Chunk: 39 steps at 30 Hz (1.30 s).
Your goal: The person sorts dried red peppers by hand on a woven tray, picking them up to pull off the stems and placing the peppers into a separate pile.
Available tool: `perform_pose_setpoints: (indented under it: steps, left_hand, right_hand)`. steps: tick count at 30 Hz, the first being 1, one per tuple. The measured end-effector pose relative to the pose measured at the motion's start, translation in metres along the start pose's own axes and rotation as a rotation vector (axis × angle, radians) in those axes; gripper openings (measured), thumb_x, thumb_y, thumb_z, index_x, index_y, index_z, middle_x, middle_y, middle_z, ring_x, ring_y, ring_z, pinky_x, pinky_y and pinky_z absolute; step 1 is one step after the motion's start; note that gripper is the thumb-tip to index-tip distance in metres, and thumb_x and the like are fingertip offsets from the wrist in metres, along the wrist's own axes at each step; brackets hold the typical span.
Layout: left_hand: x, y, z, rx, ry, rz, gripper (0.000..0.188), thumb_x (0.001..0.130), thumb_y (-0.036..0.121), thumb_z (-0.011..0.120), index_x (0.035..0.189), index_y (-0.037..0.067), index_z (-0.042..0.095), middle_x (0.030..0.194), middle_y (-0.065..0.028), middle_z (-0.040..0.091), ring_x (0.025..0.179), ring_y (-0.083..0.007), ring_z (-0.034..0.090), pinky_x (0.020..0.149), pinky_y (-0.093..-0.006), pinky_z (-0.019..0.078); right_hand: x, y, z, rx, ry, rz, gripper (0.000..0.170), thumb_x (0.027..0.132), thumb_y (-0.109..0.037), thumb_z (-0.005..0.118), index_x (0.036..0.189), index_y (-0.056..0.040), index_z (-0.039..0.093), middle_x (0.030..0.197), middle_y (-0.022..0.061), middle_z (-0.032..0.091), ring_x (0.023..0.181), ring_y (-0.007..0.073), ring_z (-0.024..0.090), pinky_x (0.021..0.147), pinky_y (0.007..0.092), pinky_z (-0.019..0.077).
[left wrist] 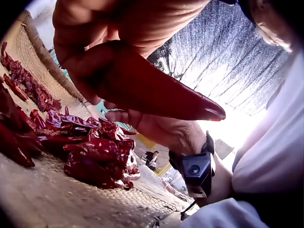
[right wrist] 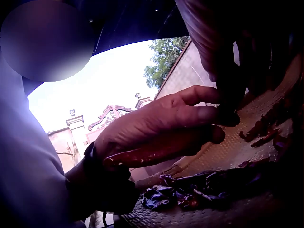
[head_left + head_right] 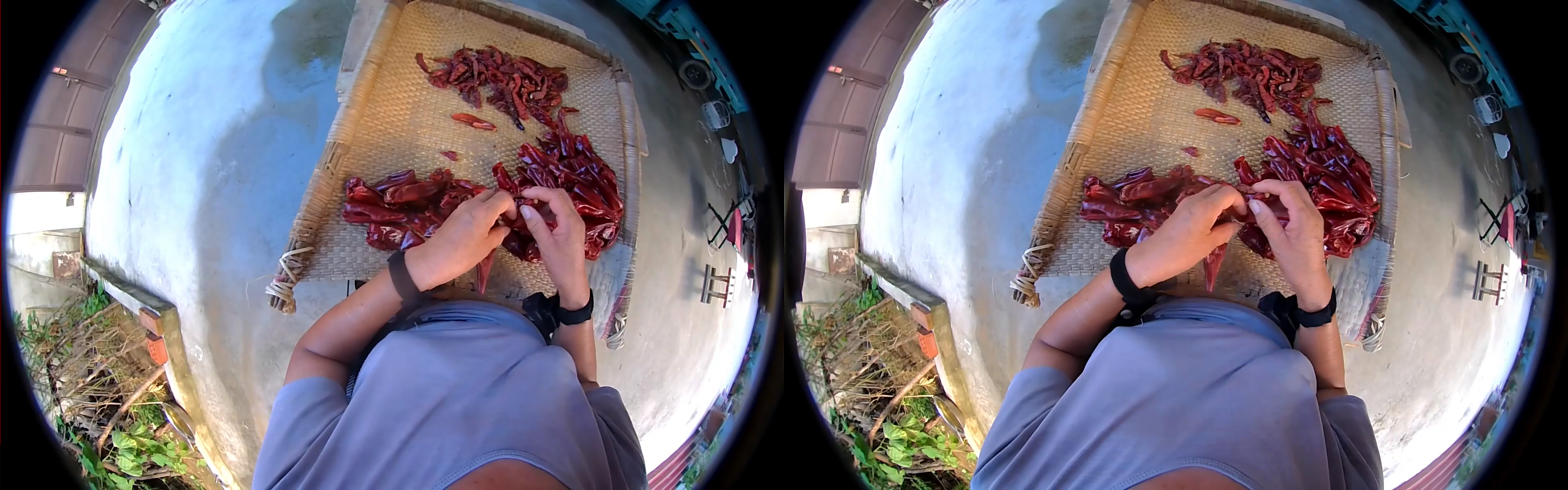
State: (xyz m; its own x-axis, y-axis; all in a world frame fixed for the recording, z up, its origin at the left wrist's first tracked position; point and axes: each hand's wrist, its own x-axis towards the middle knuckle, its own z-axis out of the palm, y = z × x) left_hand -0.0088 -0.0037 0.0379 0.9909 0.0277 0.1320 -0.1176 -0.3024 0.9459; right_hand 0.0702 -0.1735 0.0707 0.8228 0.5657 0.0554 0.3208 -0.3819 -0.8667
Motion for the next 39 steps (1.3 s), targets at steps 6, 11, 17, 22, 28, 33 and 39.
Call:
perform_pose_setpoints:
  steps: [6, 11, 17, 22, 28, 33, 39]
  left_hand:
    - [0.000, 0.001, 0.002, 0.042, 0.064, 0.017, 0.022, 0.086, 0.001, 0.068, 0.107, 0.001, 0.060, 0.101, -0.0139, 0.063, 0.095, -0.0306, 0.064, 0.083, -0.0394, 0.0506]
    - [0.001, -0.006, 0.002, -0.078, 0.052, -0.043, 0.018, 0.089, 0.003, 0.070, 0.105, 0.001, 0.061, 0.096, -0.0106, 0.063, 0.087, -0.0219, 0.064, 0.077, -0.0341, 0.0510]
    - [0.002, -0.011, 0.004, -0.127, 0.093, -0.088, 0.012, 0.094, 0.003, 0.066, 0.104, 0.001, 0.061, 0.093, -0.0068, 0.060, 0.082, -0.0147, 0.059, 0.075, -0.0295, 0.0495]
    - [0.002, -0.012, 0.005, -0.103, 0.157, -0.059, 0.013, 0.097, 0.001, 0.059, 0.110, 0.002, 0.060, 0.096, -0.0083, 0.061, 0.086, -0.0173, 0.060, 0.079, -0.0310, 0.0494]
    - [0.004, -0.010, 0.009, -0.024, 0.262, 0.036, 0.022, 0.097, -0.002, 0.055, 0.118, 0.003, 0.058, 0.105, -0.0120, 0.060, 0.094, -0.0209, 0.060, 0.084, -0.0328, 0.0500]
    - [0.004, 0.002, 0.000, -0.010, 0.223, 0.041, 0.031, 0.094, 0.001, 0.060, 0.124, 0.005, 0.056, 0.109, -0.0132, 0.059, 0.100, -0.0243, 0.059, 0.088, -0.0354, 0.0504]
    - [-0.001, -0.005, -0.052, 0.624, 0.195, -0.086, 0.038, 0.084, 0.010, 0.072, 0.120, 0.007, 0.061, 0.110, -0.0161, 0.062, 0.104, -0.0360, 0.057, 0.092, -0.0436, 0.0479]
  right_hand:
    - [0.003, 0.020, -0.024, -0.096, 0.305, -0.012, 0.016, 0.094, -0.007, 0.069, 0.110, -0.0045, 0.067, 0.097, 0.0025, 0.064, 0.080, 0.0094, 0.059, 0.074, 0.0246, 0.0494]
    - [0.004, 0.039, -0.055, -0.176, 0.515, 0.066, 0.018, 0.097, -0.011, 0.066, 0.114, -0.0059, 0.068, 0.097, 0.0021, 0.068, 0.083, 0.0101, 0.062, 0.076, 0.0259, 0.0504]
    - [-0.001, 0.068, -0.077, -0.446, 0.542, 0.104, 0.018, 0.099, -0.012, 0.063, 0.115, -0.0066, 0.068, 0.099, 0.0062, 0.069, 0.084, 0.0143, 0.064, 0.078, 0.0292, 0.0519]
    - [-0.002, 0.043, -0.058, -0.381, 0.599, -0.031, 0.022, 0.099, -0.012, 0.062, 0.120, -0.0073, 0.066, 0.101, 0.0070, 0.067, 0.089, 0.0140, 0.064, 0.080, 0.0302, 0.0519]
    - [-0.009, -0.008, -0.010, -0.063, -0.163, 0.108, 0.046, 0.094, -0.014, 0.069, 0.136, -0.0070, 0.055, 0.105, 0.0090, 0.068, 0.087, 0.0157, 0.067, 0.076, 0.0292, 0.0543]
    - [-0.007, -0.004, 0.009, 0.016, -0.142, 0.018, 0.045, 0.091, -0.006, 0.067, 0.135, -0.0058, 0.056, 0.126, 0.0161, 0.065, 0.114, 0.0254, 0.066, 0.097, 0.0349, 0.0516]
    - [0.003, 0.009, -0.030, -0.185, 0.249, -0.032, 0.036, 0.095, -0.004, 0.060, 0.132, -0.0058, 0.061, 0.126, 0.0143, 0.066, 0.116, 0.0238, 0.064, 0.099, 0.0340, 0.0492]
